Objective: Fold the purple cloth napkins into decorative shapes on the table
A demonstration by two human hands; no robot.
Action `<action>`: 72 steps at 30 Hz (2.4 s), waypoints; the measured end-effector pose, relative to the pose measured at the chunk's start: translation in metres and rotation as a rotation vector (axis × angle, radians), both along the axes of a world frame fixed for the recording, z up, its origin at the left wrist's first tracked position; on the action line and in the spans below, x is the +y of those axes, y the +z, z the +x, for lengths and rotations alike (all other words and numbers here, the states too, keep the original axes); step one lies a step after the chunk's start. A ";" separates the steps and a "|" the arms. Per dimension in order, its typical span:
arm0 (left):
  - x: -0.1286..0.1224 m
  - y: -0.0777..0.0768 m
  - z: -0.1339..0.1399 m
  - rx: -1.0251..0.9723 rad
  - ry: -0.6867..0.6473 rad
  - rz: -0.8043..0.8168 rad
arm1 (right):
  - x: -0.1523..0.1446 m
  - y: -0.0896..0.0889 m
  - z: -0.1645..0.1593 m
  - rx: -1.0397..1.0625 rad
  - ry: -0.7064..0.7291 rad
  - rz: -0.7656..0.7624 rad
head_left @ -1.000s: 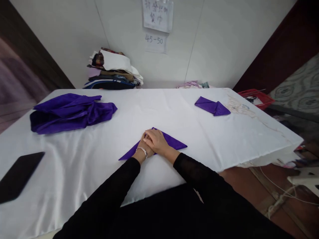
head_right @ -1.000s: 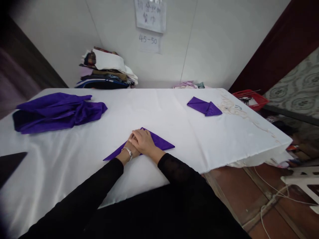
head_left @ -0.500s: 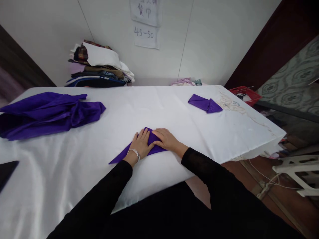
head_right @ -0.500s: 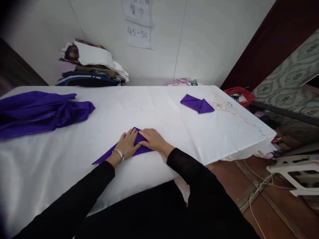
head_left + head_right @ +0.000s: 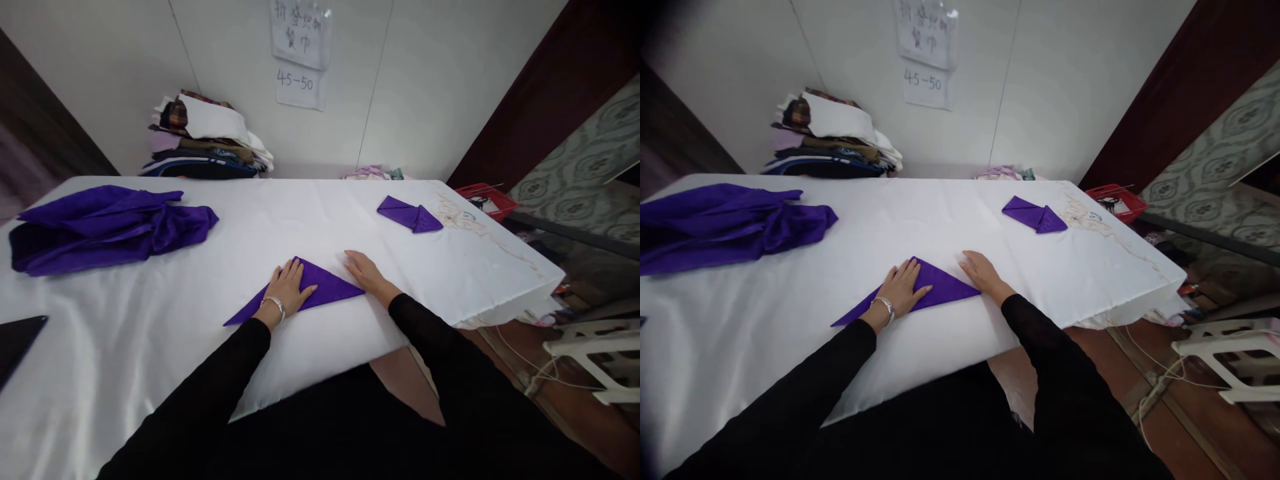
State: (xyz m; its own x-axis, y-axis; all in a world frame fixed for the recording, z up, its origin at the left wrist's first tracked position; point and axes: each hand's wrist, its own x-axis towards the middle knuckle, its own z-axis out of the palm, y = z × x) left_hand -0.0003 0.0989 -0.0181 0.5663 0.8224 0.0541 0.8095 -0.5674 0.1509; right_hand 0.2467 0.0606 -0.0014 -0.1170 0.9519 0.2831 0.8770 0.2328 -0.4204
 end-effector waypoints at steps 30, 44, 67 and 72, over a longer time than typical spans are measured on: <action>0.020 0.007 -0.137 -0.172 0.449 0.060 | 0.012 -0.016 -0.116 -0.252 0.343 -0.159; -0.075 0.005 -0.146 -0.450 0.186 0.009 | 0.020 -0.018 -0.105 -0.353 0.424 -0.149; -0.066 -0.006 -0.144 -0.349 0.265 0.175 | 0.020 0.010 -0.105 -0.297 0.486 -0.193; -0.055 -0.007 -0.134 -0.363 0.282 0.268 | 0.022 0.011 -0.105 -0.282 0.481 -0.194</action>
